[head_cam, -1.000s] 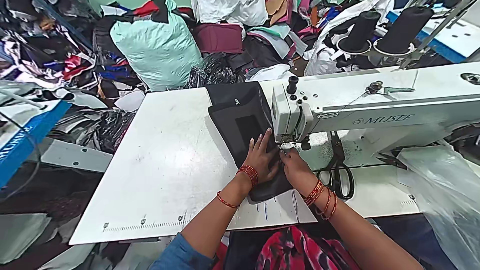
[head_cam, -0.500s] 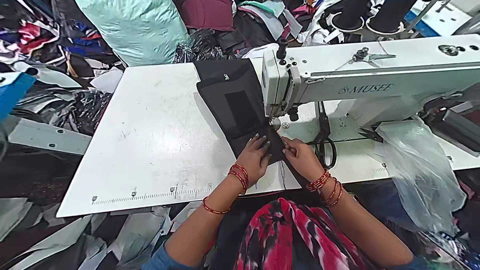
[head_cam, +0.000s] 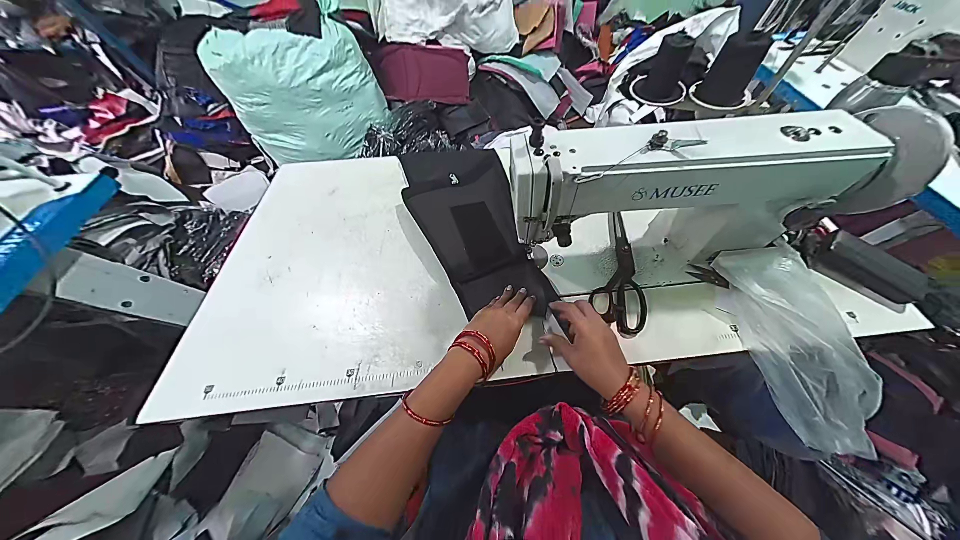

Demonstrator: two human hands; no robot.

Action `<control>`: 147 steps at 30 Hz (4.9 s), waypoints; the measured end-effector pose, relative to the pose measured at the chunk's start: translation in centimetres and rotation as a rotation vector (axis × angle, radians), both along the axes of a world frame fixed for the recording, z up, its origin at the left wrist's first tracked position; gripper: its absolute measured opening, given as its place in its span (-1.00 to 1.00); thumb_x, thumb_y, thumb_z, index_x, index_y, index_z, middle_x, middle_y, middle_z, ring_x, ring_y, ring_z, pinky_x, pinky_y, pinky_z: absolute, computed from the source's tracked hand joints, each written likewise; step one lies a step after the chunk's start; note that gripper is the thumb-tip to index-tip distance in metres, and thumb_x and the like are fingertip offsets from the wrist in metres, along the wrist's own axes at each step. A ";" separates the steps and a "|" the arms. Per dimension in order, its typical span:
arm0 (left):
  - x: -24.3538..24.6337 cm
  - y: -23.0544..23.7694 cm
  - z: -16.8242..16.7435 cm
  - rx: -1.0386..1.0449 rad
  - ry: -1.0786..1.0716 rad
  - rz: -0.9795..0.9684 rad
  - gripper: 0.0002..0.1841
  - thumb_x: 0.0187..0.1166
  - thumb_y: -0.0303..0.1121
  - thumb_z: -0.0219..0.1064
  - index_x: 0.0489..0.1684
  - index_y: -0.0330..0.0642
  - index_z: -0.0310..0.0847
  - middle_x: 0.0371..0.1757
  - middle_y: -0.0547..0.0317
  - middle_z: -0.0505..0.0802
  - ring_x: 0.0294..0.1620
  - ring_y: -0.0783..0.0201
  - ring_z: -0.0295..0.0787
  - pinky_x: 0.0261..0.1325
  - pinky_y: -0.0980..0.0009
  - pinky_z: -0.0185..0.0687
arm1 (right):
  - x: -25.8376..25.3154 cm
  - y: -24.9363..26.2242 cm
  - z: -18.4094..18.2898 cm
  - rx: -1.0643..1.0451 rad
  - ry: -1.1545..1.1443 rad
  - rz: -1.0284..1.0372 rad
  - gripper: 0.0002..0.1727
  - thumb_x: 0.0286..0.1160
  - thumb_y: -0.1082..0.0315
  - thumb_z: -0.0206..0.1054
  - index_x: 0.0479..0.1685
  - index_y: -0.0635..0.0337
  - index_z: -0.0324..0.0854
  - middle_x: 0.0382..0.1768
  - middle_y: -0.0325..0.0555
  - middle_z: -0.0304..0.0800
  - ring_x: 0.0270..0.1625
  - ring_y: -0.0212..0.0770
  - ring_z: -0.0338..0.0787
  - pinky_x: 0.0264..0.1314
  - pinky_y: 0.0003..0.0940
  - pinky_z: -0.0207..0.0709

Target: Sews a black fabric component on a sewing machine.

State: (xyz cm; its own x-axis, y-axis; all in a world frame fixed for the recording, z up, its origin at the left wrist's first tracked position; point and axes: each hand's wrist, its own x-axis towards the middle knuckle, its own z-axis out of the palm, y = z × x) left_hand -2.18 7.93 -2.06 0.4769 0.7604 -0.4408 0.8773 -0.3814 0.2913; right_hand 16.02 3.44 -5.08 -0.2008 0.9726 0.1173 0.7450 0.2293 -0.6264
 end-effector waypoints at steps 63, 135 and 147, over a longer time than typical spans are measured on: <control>0.4 1.7 -1.2 -0.070 -0.372 0.468 -0.61 0.85 -0.16 0.06 0.40 -0.09 0.69 0.37 0.06 0.79 0.58 0.01 0.44 0.72 -0.21 -0.22 | -1.7 5.9 -1.3 0.008 -0.027 0.122 -0.69 0.71 0.48 0.04 0.00 0.41 0.73 0.08 0.28 0.73 0.28 0.27 0.63 0.45 0.10 0.40; -1.5 3.4 -0.6 -0.226 -0.486 0.387 -0.68 0.84 -0.36 0.06 0.31 -0.14 0.71 0.22 -0.03 0.80 0.40 0.04 0.56 0.57 -0.21 0.04 | 18.9 3.2 0.8 0.456 -0.550 0.205 -0.32 -0.09 0.11 0.58 0.15 0.33 0.76 -0.29 0.31 0.79 -0.52 0.34 0.78 -0.68 0.21 0.47; -1.5 3.4 -0.7 -0.217 -0.486 0.377 -0.71 0.82 -0.38 0.10 0.24 -0.14 0.75 0.13 -0.02 0.82 0.30 0.06 0.59 0.48 -0.19 0.11 | 19.2 3.4 0.7 0.553 -0.536 0.241 -0.35 0.08 0.01 0.45 0.10 0.37 0.78 -0.36 0.30 0.77 -0.58 0.31 0.75 -0.73 0.15 0.43</control>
